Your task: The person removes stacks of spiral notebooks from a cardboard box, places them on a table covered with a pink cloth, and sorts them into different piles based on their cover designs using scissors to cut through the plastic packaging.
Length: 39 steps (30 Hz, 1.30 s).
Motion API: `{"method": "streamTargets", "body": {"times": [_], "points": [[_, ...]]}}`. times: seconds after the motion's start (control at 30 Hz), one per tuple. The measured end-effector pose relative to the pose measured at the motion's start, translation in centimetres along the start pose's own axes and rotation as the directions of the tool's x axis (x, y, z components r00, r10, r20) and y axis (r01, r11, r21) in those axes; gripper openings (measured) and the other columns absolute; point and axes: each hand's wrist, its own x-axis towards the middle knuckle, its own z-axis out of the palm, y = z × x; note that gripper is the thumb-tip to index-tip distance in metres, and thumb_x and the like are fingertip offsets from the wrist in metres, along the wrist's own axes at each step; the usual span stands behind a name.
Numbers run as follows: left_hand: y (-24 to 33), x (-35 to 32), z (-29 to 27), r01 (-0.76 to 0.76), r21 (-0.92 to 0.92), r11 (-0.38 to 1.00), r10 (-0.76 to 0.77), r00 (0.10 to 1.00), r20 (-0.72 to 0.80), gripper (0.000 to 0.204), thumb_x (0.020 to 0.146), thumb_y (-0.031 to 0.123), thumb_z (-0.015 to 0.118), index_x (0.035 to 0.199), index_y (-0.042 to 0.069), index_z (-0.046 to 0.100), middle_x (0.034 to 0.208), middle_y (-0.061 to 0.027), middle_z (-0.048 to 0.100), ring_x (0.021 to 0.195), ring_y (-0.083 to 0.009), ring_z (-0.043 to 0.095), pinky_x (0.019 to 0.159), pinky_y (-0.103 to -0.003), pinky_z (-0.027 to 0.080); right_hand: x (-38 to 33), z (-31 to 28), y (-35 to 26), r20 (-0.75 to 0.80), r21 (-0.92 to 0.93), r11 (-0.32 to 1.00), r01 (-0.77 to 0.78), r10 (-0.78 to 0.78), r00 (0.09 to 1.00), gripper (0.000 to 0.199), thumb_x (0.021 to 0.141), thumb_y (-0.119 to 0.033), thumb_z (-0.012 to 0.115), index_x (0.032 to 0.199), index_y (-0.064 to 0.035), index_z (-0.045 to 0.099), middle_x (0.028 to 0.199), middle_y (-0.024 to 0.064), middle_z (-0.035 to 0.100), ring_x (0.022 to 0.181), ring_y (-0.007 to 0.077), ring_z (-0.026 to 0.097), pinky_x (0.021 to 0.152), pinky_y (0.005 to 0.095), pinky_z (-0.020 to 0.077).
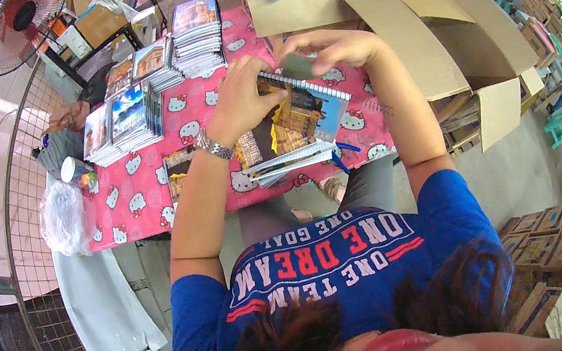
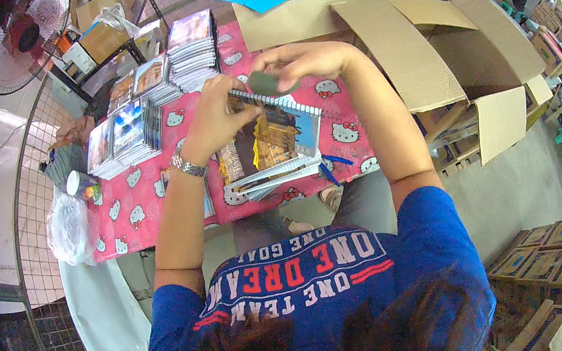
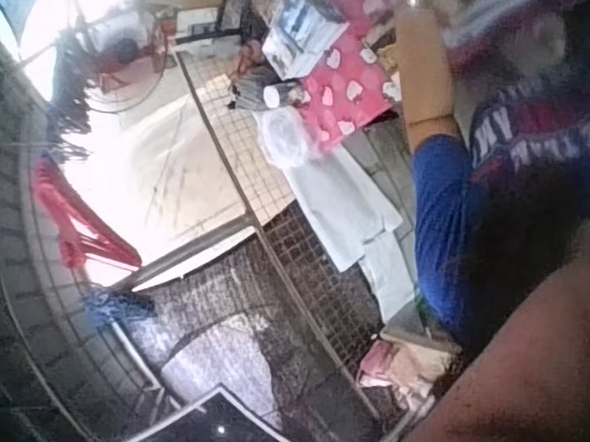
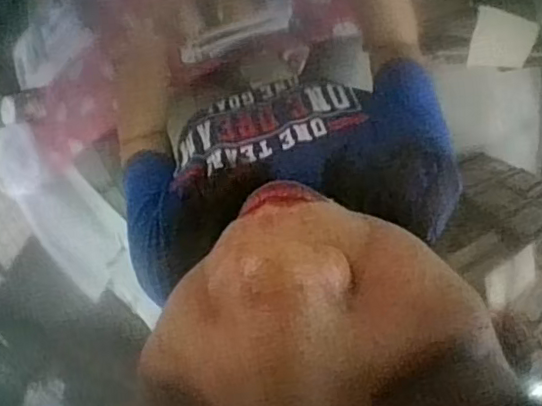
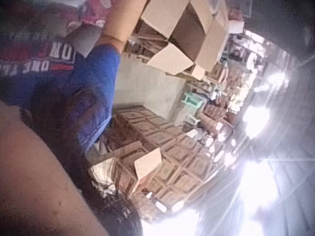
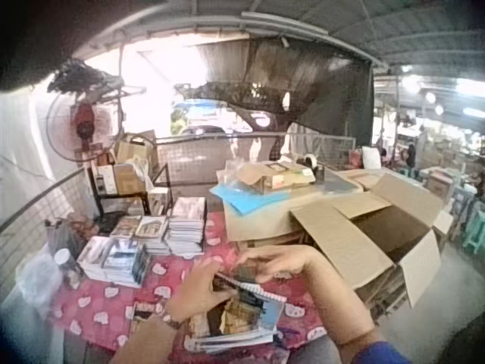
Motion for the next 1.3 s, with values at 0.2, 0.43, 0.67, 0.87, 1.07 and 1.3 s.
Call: {"method": "streamTargets", "body": {"times": [0.2,0.43,0.67,0.87,1.07,1.3], "points": [[-2.2,-0.2,-1.2,0.043,-0.04,0.998,-0.042,0.999,0.021,0.041,0.068,0.017,0.082,0.099,0.006,0.059,0.095,-0.0094,0.054,0.096,-0.0275,0.054,0.082,-0.036,0.045,1.3,0.1,0.0,0.061,0.124,0.987,0.099,-0.107,0.992,0.069,0.066,-0.034,0.07,0.123,0.0004,0.056,0.125,0.0109,0.054,0.118,0.0183,0.049,0.104,0.0338,0.0371],[-3.0,0.1,-1.5,0.092,-0.163,0.982,-0.085,0.995,0.052,0.039,0.07,0.02,0.081,0.099,0.004,0.061,0.092,-0.0108,0.055,0.091,-0.0285,0.057,0.081,-0.038,0.046,2.7,-0.7,0.3,0.009,-0.059,0.994,-0.09,0.091,0.996,0.072,0.065,-0.038,0.071,0.124,0.0004,0.056,0.123,0.0113,0.056,0.123,0.0231,0.049,0.108,0.0363,0.0318],[-3.2,-0.3,-1.6,0.204,-0.263,0.943,-0.196,0.979,0.057,0.037,0.072,0.018,0.08,0.101,0.003,0.063,0.093,-0.01,0.063,0.085,-0.0221,0.061,0.076,-0.036,0.048,3.8,-1.5,2.9,0.012,-0.143,0.974,-0.176,0.18,0.984,0.059,0.073,-0.027,0.065,0.127,-0.005,0.056,0.122,0.0075,0.056,0.119,0.0187,0.05,0.1,0.0329,0.04],[-4.0,-1.0,-0.8,0.374,-0.588,0.717,-0.425,0.903,0.057,0.024,0.082,0.013,0.074,0.102,0.001,0.066,0.077,-0.0048,0.065,0.059,-0.0118,0.061,0.055,-0.024,0.048,-2.3,-2.2,23.3,-0.588,-0.294,0.736,-0.61,0.363,0.722,0.051,0.078,-0.035,0.071,0.121,-0.0096,0.061,0.116,0.0178,0.059,0.111,0.0297,0.054,0.096,0.0389,0.0444],[-1.6,-3.9,1.1,0.323,-0.617,0.718,-0.57,0.781,-0.255,0.021,0.089,0.018,0.07,0.101,0.001,0.069,0.074,-0.0058,0.066,0.053,-0.0108,0.062,0.043,-0.023,0.044,-7.3,11.8,30.3,-0.854,-0.486,0.661,-0.571,-0.222,0.47,0.086,0.075,-0.02,0.076,0.146,-0.0066,0.029,0.147,0.0296,0.029,0.131,0.0483,0.035,0.109,0.0519,0.0324],[-0.1,-3.9,1.3,0.308,-0.522,0.796,-0.507,0.809,-0.296,0.021,0.09,0.02,0.069,0.1,0.001,0.066,0.074,-0.0047,0.066,0.051,-0.0079,0.059,0.043,-0.022,0.045,-12.2,19.4,26.7,-0.785,-0.425,0.447,-0.787,0.251,0.567,0.068,0.087,-0.026,0.062,0.145,-0.0033,0.033,0.141,0.0271,0.039,0.127,0.0429,0.041,0.101,0.0482,0.0387]]}}
